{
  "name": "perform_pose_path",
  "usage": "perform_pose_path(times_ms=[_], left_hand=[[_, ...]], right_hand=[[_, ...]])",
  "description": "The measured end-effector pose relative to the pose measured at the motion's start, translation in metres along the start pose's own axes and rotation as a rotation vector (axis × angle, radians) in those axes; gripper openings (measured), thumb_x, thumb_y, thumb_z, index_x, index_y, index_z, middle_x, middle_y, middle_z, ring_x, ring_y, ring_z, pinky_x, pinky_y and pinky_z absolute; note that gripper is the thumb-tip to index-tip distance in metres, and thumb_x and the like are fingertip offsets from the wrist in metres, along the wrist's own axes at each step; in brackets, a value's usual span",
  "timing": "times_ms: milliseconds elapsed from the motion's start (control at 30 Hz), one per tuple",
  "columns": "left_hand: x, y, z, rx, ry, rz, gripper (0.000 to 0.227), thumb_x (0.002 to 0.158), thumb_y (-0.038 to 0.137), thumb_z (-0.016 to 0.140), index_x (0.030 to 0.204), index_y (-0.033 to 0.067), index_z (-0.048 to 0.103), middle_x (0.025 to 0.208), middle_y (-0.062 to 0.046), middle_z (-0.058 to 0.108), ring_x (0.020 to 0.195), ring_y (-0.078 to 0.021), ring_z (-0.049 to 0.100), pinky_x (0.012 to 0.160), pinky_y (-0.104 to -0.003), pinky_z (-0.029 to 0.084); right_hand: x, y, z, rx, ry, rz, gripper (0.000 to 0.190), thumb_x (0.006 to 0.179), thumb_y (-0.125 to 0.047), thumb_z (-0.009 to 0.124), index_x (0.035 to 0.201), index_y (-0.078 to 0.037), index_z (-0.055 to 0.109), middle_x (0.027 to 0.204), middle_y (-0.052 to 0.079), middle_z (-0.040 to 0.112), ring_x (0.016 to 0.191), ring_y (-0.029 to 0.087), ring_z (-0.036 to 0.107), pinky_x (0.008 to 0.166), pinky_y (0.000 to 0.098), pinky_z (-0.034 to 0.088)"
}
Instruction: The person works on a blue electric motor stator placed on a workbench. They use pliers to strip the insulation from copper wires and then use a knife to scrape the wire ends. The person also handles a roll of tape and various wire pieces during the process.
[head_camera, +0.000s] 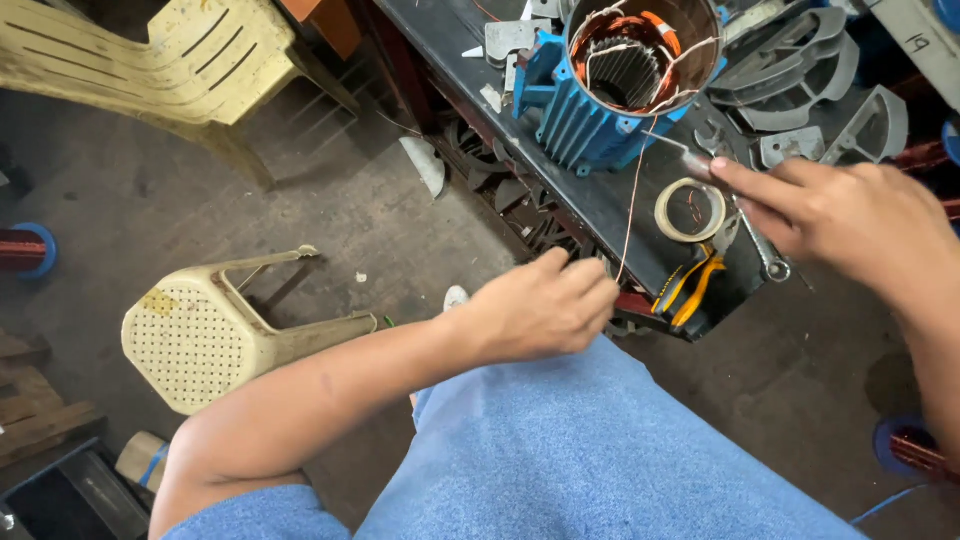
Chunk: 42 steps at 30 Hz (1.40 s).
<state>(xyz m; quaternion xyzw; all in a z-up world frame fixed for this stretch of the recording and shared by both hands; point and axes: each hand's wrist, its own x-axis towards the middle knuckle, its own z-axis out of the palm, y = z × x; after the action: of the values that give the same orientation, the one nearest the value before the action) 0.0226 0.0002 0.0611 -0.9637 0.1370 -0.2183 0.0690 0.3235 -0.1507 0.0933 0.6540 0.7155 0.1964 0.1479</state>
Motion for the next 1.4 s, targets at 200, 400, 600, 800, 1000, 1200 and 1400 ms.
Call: perform_pose_path(times_ms=[200, 400, 600, 800, 1000, 1200, 1400], left_hand=[[0.006, 0.010, 0.006, 0.017, 0.069, -0.085, 0.025, 0.097, 0.013, 0.054, 0.074, 0.0187, 0.060, 0.074, 0.002, 0.046, 0.071, -0.0170, 0.043, 0.057, -0.032, 0.031], [0.002, 0.018, 0.012, 0.051, -0.012, -0.130, 0.023, 0.100, 0.019, 0.053, 0.080, 0.0182, 0.066, 0.080, 0.002, 0.051, 0.077, -0.0170, 0.047, 0.057, -0.032, 0.033], [0.002, 0.023, 0.011, 0.073, -0.008, -0.179, 0.025, 0.098, 0.014, 0.056, 0.075, 0.0202, 0.064, 0.077, 0.002, 0.049, 0.072, -0.0172, 0.045, 0.056, -0.032, 0.032], [-0.009, 0.030, 0.019, 0.059, -0.059, -0.226, 0.014, 0.093, 0.009, 0.061, 0.082, 0.0143, 0.066, 0.079, 0.000, 0.051, 0.073, -0.0182, 0.044, 0.055, -0.031, 0.031], [-0.017, 0.031, 0.023, 0.072, -0.005, -0.314, 0.020, 0.094, 0.005, 0.058, 0.076, 0.0129, 0.062, 0.075, -0.001, 0.049, 0.069, -0.0192, 0.044, 0.057, -0.032, 0.030], [-0.019, 0.036, 0.025, 0.025, -0.060, -0.336, 0.009, 0.093, 0.005, 0.058, 0.091, 0.0092, 0.066, 0.085, -0.004, 0.057, 0.074, -0.0202, 0.048, 0.058, -0.032, 0.036], [-0.027, 0.034, 0.028, -0.016, -0.064, -0.364, 0.012, 0.091, 0.003, 0.055, 0.084, 0.0105, 0.063, 0.081, -0.005, 0.056, 0.071, -0.0210, 0.047, 0.059, -0.033, 0.037]], right_hand=[[0.008, -0.009, 0.005, 0.316, -0.269, 0.020, 0.062, 0.094, -0.033, 0.062, 0.154, -0.034, 0.045, 0.082, 0.000, 0.069, 0.048, 0.019, 0.067, 0.046, 0.0375, 0.069], [0.013, -0.003, 0.012, 0.495, -0.442, -0.077, 0.069, 0.088, -0.027, 0.066, 0.144, -0.056, 0.040, 0.079, -0.012, 0.071, 0.042, 0.008, 0.056, 0.035, 0.0252, 0.051], [0.001, -0.015, 0.018, 0.619, -0.396, -0.025, 0.071, 0.088, -0.020, 0.064, 0.150, -0.045, 0.040, 0.081, -0.004, 0.072, 0.053, 0.015, 0.063, 0.044, 0.0322, 0.055], [0.003, -0.013, 0.026, 0.637, -0.245, -0.189, 0.067, 0.092, -0.012, 0.065, 0.151, -0.032, 0.040, 0.071, -0.003, 0.072, 0.038, 0.009, 0.059, 0.032, 0.0212, 0.055], [-0.025, -0.058, 0.013, 0.699, -0.440, -0.157, 0.082, 0.086, -0.024, 0.063, 0.154, -0.046, 0.024, 0.075, -0.004, 0.064, 0.046, 0.019, 0.060, 0.039, 0.0407, 0.047], [-0.020, -0.042, 0.024, 0.299, -0.094, 0.058, 0.059, 0.099, -0.031, 0.061, 0.157, -0.030, 0.048, 0.082, -0.001, 0.064, 0.051, 0.029, 0.066, 0.047, 0.0504, 0.061], [-0.021, -0.058, 0.015, 0.780, -0.304, -0.127, 0.071, 0.085, -0.022, 0.068, 0.148, -0.039, 0.041, 0.082, -0.006, 0.073, 0.047, 0.016, 0.067, 0.047, 0.0369, 0.061]])
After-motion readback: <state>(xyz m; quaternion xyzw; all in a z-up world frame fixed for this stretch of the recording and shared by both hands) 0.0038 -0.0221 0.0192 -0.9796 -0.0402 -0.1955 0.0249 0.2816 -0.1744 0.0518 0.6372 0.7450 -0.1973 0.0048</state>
